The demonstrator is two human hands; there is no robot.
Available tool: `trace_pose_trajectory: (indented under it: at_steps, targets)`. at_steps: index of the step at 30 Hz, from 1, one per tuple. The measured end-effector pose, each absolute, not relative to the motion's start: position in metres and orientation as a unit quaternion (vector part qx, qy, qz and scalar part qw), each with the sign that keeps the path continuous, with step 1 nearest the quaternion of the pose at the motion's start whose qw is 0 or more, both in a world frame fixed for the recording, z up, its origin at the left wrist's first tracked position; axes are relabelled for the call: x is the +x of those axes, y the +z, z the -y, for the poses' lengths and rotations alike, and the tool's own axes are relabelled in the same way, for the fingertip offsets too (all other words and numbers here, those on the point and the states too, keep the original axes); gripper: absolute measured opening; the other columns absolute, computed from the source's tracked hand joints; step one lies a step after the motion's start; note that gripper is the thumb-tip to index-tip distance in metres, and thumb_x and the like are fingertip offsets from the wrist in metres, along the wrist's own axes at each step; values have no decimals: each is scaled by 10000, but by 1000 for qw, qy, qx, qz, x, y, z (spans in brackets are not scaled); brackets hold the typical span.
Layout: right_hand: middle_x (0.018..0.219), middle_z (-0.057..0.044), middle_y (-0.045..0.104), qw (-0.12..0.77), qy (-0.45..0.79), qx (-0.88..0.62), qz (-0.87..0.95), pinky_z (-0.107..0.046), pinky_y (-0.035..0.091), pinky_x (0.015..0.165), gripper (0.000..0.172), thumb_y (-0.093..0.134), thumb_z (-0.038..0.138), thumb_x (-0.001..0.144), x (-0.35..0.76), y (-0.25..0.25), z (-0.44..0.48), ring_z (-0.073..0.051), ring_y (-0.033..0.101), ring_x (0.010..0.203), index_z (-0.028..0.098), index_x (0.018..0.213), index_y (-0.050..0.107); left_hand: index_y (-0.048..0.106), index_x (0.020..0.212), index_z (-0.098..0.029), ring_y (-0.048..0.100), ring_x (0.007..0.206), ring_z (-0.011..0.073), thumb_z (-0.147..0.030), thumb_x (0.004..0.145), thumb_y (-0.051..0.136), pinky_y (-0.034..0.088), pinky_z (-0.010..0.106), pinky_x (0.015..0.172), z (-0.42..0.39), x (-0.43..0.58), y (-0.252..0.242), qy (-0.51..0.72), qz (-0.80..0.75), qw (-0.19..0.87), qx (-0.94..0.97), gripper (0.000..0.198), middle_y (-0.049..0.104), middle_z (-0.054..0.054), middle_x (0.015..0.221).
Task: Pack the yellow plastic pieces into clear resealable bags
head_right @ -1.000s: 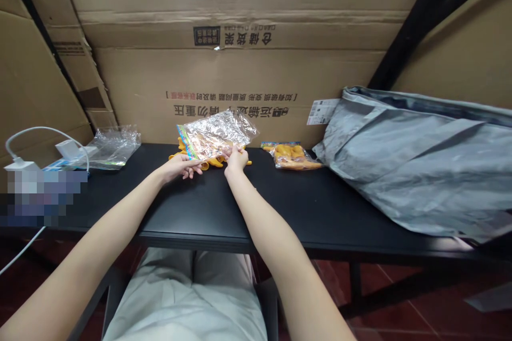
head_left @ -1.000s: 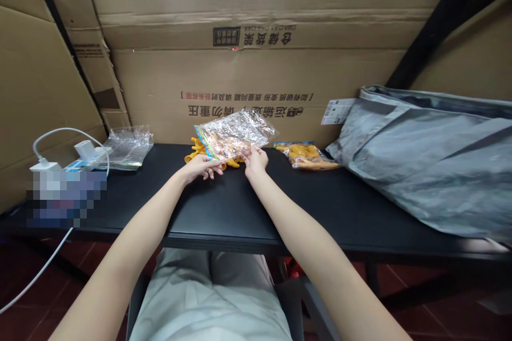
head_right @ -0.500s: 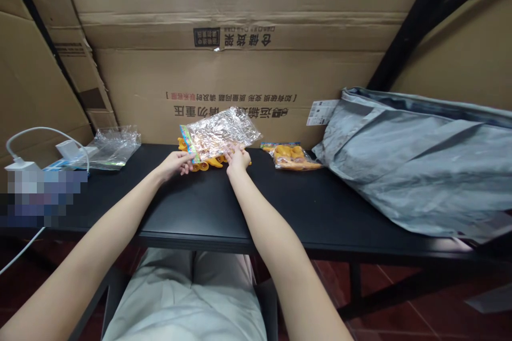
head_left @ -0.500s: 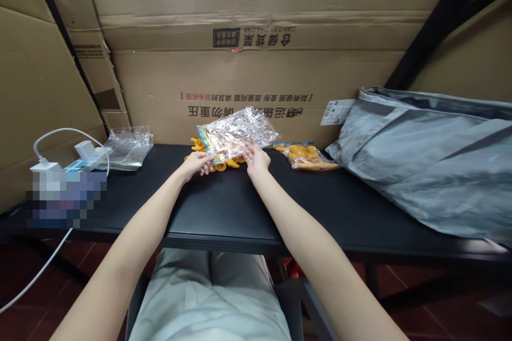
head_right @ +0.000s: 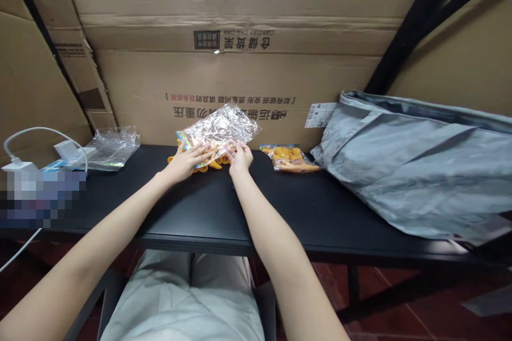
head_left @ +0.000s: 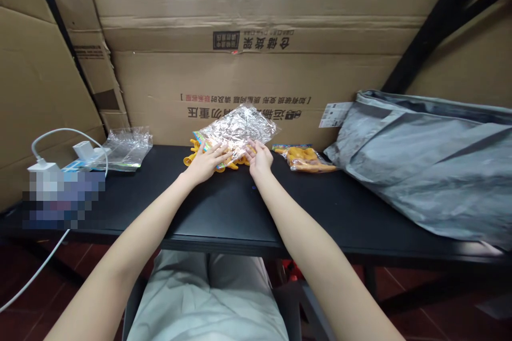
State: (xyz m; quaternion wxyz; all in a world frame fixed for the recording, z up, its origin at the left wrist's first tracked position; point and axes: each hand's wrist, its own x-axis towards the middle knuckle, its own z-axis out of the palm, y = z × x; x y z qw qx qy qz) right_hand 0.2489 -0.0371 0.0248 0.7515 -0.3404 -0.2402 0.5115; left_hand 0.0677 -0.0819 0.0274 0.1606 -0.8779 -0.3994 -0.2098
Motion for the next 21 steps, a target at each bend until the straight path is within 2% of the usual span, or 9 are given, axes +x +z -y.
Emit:
trace_pose_trajectory:
  at_steps: [4,8,12,15,19,21]
  targets:
    - [664,50,626,747,520,-332,249,-207,559,561,82,581,189,800,248,27,39,-92,645,565,201,810,501,487,1335,-278,357,1350,228,-61,827,361,112,530,1128,71,57,32,-227,426,162,-861,566,452,47,1421]
    - [757,14,682,731,540,-323,264,-237,572,564,122,558,147,784,245,28,42,-134,688,626,195,889,516,553,1285,-221,364,1341,280,-99,849,359,187,517,1104,67,22,35,-263,517,159,-799,493,459,113,1407]
    - [790,-5,705,720,544,-330,276,-245,571,553,162,545,107,762,243,26,44,-138,688,601,185,904,527,551,1272,-164,352,1341,309,-78,845,311,188,551,1080,69,-27,34,-203,644,191,-712,498,438,166,1416]
    - [771,-8,706,713,543,-342,281,-236,563,525,172,535,87,755,242,24,44,-143,687,585,175,903,532,581,1214,-150,378,1314,335,-90,844,314,256,572,1026,69,-64,31,-162,737,183,-630,461,473,191,1379]
    - [735,9,697,694,542,-367,300,-221,553,490,171,523,77,761,239,22,45,-130,673,546,175,900,540,668,1018,-62,458,1214,417,-210,827,444,305,616,946,66,-104,30,-95,840,143,-514,329,558,288,1231]
    - [711,19,684,677,541,-387,316,-216,549,478,151,503,75,778,238,21,46,-117,658,515,176,884,540,673,1006,-41,478,1188,438,-231,807,481,316,626,926,65,-118,31,-50,873,109,-472,335,566,305,1208]
